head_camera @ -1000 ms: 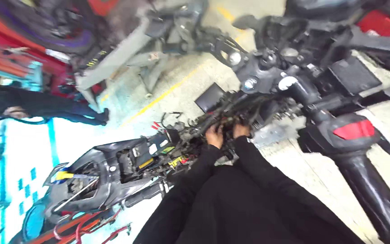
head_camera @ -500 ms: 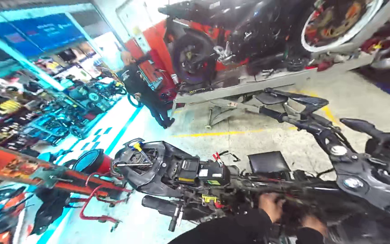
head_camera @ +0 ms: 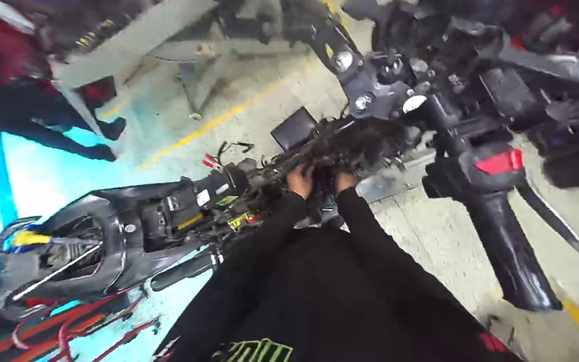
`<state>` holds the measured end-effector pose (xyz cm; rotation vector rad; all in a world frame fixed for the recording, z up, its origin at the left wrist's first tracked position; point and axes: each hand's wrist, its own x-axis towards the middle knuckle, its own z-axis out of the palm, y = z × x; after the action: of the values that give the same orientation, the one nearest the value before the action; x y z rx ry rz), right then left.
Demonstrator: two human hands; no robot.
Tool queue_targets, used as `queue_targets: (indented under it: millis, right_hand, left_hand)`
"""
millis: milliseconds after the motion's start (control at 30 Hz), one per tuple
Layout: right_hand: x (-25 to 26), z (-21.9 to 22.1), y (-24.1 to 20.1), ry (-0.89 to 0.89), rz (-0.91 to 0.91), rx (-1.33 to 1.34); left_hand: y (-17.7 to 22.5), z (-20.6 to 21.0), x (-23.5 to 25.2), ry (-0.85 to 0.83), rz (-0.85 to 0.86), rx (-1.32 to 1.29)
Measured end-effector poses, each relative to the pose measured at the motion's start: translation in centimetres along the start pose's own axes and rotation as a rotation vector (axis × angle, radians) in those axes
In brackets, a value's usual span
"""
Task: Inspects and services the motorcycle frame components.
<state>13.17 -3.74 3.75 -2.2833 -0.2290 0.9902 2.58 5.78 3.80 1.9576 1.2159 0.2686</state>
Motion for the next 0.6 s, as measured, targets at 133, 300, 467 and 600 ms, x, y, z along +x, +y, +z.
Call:
queue_targets:
  millis: [133, 300, 467, 600]
  right_hand:
    - [-0.7, 1.3, 1.4, -0.082, 0.029, 0.606]
    - [-2.6, 0.5, -0.8, -0.191, -0.018, 0.677]
    - [-1.6, 1.0, -0.6, -0.11, -0.101, 0.553]
    - [-0.8, 2.5, -0.3, -0.071, -0.204, 0.68]
  left_hand:
    - [0.2, 0.0, 0.5, -0.006, -0.013, -0.014]
    - [0.4, -0.1, 0.3, -0.016, -0.049, -0.087]
    - [0.2, 0.1, 0.3, 0.017, -0.01, -0.086]
    - [-0.1, 0.2, 0.5, 0.01, -0.023, -0.138]
